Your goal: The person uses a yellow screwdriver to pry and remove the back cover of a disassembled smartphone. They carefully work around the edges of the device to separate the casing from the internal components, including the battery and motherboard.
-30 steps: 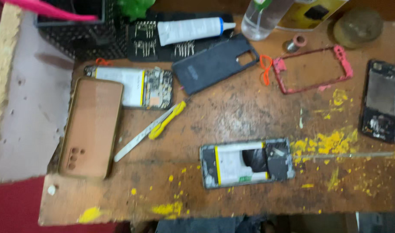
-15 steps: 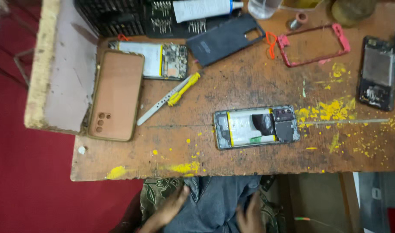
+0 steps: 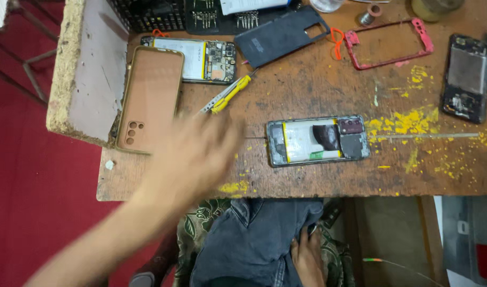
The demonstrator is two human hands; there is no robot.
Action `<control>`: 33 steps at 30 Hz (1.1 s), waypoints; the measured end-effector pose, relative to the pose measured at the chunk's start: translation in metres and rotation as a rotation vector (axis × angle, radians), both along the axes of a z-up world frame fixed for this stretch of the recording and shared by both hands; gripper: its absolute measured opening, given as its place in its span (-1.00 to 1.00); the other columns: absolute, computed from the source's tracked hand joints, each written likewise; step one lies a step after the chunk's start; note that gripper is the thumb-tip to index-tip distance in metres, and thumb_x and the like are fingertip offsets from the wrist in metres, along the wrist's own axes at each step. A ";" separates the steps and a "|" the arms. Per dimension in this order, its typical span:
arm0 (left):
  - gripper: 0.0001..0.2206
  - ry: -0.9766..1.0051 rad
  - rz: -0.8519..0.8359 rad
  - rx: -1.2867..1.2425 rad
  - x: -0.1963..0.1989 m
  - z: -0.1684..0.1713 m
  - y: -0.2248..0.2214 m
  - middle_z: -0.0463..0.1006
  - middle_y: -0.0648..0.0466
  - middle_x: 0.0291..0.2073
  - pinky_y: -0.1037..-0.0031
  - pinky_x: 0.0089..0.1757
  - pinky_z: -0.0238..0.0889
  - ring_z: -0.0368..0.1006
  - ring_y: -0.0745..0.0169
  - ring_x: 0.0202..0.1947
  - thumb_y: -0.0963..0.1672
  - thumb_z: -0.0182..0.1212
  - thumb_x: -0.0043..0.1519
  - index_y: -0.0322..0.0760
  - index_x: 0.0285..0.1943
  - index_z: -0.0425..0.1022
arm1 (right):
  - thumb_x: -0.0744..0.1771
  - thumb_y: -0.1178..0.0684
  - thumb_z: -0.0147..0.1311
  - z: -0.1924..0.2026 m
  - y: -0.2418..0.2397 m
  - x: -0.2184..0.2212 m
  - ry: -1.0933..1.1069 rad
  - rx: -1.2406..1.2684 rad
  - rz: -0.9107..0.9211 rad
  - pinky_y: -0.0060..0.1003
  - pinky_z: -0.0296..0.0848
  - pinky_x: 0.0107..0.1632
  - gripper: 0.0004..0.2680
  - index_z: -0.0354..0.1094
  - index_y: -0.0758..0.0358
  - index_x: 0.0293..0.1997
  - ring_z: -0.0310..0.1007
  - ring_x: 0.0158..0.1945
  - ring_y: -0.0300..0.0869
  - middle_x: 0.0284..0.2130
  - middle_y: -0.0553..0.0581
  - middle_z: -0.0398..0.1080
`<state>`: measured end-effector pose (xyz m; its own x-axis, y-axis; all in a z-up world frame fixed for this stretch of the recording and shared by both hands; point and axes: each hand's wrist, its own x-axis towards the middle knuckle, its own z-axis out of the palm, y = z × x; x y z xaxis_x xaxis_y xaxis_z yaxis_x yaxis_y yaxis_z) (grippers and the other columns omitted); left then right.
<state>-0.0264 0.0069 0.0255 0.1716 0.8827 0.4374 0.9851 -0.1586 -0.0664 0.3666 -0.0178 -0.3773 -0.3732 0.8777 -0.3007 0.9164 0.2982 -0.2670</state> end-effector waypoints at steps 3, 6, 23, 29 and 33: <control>-0.81 0.123 -0.006 0.055 -0.016 0.006 0.042 0.51 0.02 -0.28 0.31 -0.17 0.33 0.44 0.08 -0.16 -0.17 0.14 0.17 -0.34 -0.08 0.50 | 0.32 -0.21 0.04 0.003 -0.011 0.013 -0.044 -0.054 0.097 0.22 0.12 0.31 -0.34 -0.17 0.39 0.50 -0.08 0.35 0.56 0.26 0.75 -0.11; -0.76 0.269 -0.018 0.044 -0.014 -0.004 0.066 0.54 0.01 -0.29 0.36 -0.19 0.32 0.44 0.11 -0.18 -0.16 0.14 0.16 -0.39 -0.03 0.52 | 0.27 -0.38 0.04 0.007 -0.032 0.029 -0.021 -0.035 0.157 0.18 0.22 0.25 -0.25 -0.24 0.17 0.56 0.04 0.31 0.50 0.34 0.72 -0.13; -0.70 -0.316 -0.296 0.084 0.000 -0.002 0.091 0.47 -0.21 -0.01 0.16 -0.03 0.28 0.41 -0.14 -0.01 -0.25 0.16 0.25 -0.35 0.17 0.53 | 0.33 -0.34 0.03 0.070 -0.041 0.003 0.089 -0.267 -0.201 0.05 0.02 0.39 -0.24 -0.39 0.52 0.45 -0.22 0.46 0.39 0.40 0.67 -0.28; -0.69 -1.461 -0.424 -0.204 0.001 -0.005 0.085 0.50 -0.06 0.09 0.45 0.14 0.38 0.51 0.24 0.15 -0.31 -0.09 0.37 -0.38 0.30 0.27 | 0.37 -0.30 -0.05 0.251 0.053 0.011 0.282 -0.842 0.229 -0.17 0.17 0.41 -0.46 0.05 0.06 0.52 0.19 0.43 -0.05 0.37 0.13 0.21; -0.72 -1.509 -0.411 -0.131 -0.001 -0.017 0.084 0.53 -0.06 0.03 0.43 0.12 0.48 0.56 0.24 0.08 -0.25 0.08 0.43 -0.43 0.31 0.24 | 0.31 -0.07 0.25 0.350 0.105 0.001 0.732 -0.427 0.433 -0.06 0.34 0.34 -0.52 0.27 0.28 0.37 0.34 0.33 0.02 0.25 0.21 0.38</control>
<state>-0.0274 0.0911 0.0082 -0.1075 0.9314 0.3477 0.0166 -0.3480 0.9373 0.3671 0.0867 -0.0268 -0.8632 0.4889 -0.1260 0.3106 0.3176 -0.8959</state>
